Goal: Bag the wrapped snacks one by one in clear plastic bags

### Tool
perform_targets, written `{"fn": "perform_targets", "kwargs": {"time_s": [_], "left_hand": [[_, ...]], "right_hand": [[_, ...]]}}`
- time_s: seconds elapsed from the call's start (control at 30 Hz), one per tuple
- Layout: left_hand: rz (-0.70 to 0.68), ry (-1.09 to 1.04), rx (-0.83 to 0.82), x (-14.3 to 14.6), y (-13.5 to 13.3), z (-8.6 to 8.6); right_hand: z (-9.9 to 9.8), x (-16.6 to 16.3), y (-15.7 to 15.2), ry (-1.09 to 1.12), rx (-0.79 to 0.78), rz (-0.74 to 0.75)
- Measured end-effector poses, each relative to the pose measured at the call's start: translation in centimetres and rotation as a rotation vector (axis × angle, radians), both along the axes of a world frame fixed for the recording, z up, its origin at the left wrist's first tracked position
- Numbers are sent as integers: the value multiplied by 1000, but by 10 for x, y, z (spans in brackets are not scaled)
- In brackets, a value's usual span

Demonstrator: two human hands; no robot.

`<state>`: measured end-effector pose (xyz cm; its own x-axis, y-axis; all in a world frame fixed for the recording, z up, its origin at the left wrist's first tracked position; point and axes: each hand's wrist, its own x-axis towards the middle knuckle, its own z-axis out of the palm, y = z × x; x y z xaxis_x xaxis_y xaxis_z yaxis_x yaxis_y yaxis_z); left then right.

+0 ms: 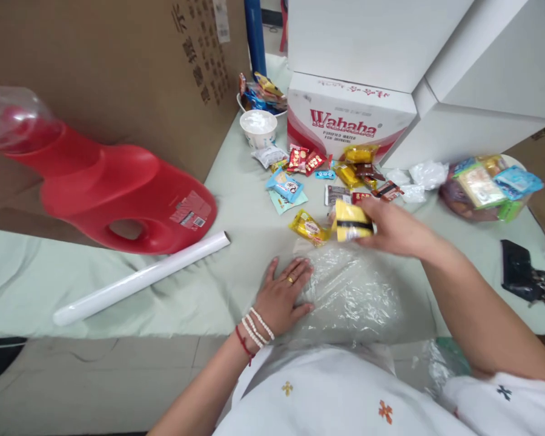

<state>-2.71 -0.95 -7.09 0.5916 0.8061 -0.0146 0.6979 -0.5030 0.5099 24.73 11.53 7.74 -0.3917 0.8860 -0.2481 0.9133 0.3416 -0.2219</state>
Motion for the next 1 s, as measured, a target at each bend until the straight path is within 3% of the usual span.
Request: {"fn": "perform_targets", "kwargs": {"time_s": [0.1,0.23,0.33,0.47,0.53,0.6,0.7,0.8,0.87,0.93,1.0], "left_hand": [[-16,42,11,2,4,1],[-13,83,130,-3,0,4],[-31,25,268,-15,-14,11],[-362,-29,206,-34,-40,17],[-450,1,168,-39,-50,12],[-438,-14,194,-40,-55,6],[-341,-136,153,-35,-49,3],[-180,-298,-38,-25,-27,15],[-21,-354,-106,-15,-6,23],[185,-299,-91,-5,17,25],[428,-163,-41,2,38,22]], "right_hand": [[-12,4,-57,-21,-212,57],[-52,-9,-97,-116,-268,63],[-64,2,-122,-4,-189,32],[-73,51,-182,281,-12,171],[-90,75,-212,315,50,268],[-112,91,-231,319,142,279],[-130,98,-230,455,165,222],[-119,100,-203,668,-71,141],[-105,103,-178,739,-216,10],[-92,107,-154,687,-293,-134],[-84,109,-129,483,-292,-229]]}}
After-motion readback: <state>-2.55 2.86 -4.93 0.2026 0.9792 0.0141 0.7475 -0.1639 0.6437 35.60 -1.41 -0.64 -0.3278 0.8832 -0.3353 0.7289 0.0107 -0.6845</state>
